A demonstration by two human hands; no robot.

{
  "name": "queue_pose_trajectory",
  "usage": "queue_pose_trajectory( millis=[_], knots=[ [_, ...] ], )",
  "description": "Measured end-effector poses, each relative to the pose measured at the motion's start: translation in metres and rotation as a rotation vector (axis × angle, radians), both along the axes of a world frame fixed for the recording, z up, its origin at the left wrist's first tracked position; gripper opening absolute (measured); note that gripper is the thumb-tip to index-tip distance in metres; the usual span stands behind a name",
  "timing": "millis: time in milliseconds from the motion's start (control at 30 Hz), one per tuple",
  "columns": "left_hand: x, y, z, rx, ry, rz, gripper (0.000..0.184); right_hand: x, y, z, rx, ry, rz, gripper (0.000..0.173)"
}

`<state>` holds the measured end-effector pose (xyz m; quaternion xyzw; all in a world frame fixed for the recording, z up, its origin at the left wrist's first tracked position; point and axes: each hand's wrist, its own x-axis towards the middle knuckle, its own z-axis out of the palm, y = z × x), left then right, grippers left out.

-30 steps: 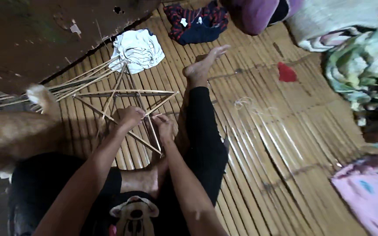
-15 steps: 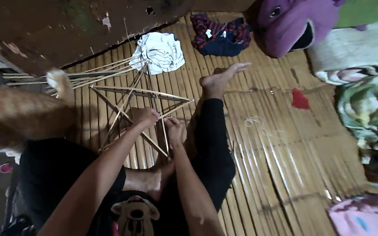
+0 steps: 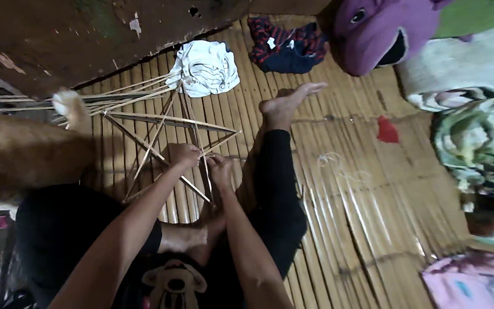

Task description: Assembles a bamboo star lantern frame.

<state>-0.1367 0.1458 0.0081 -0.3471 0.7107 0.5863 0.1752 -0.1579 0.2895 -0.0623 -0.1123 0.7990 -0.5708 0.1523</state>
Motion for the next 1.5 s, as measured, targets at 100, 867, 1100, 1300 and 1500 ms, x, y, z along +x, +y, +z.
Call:
queue_pose_trajectory(
  millis=[100,867,1100,1300,1500],
  knots=[
    [-0.003,0.0,0.003,-0.026,-0.018,-0.007,0.027,0.002,-0.003,0.004,0.04,0.003,0.012,0.018],
    [-0.011,0.001,0.006,0.095,0.006,0.169,0.027,-0.016,-0.011,0.006,0.24,0.209,0.208,0.018],
    [-0.008,0.0,0.013,0.119,0.039,0.205,0.021,-0.013,-0.007,0.016,0.24,0.231,0.262,0.018],
    [-0.005,-0.002,0.02,0.105,0.036,0.196,0.021,-0.017,-0.012,0.014,0.268,0.254,0.294,0.019],
    [-0.004,-0.003,0.024,0.118,0.053,0.207,0.019,-0.022,-0.016,0.012,0.31,0.241,0.305,0.021]
  ],
)
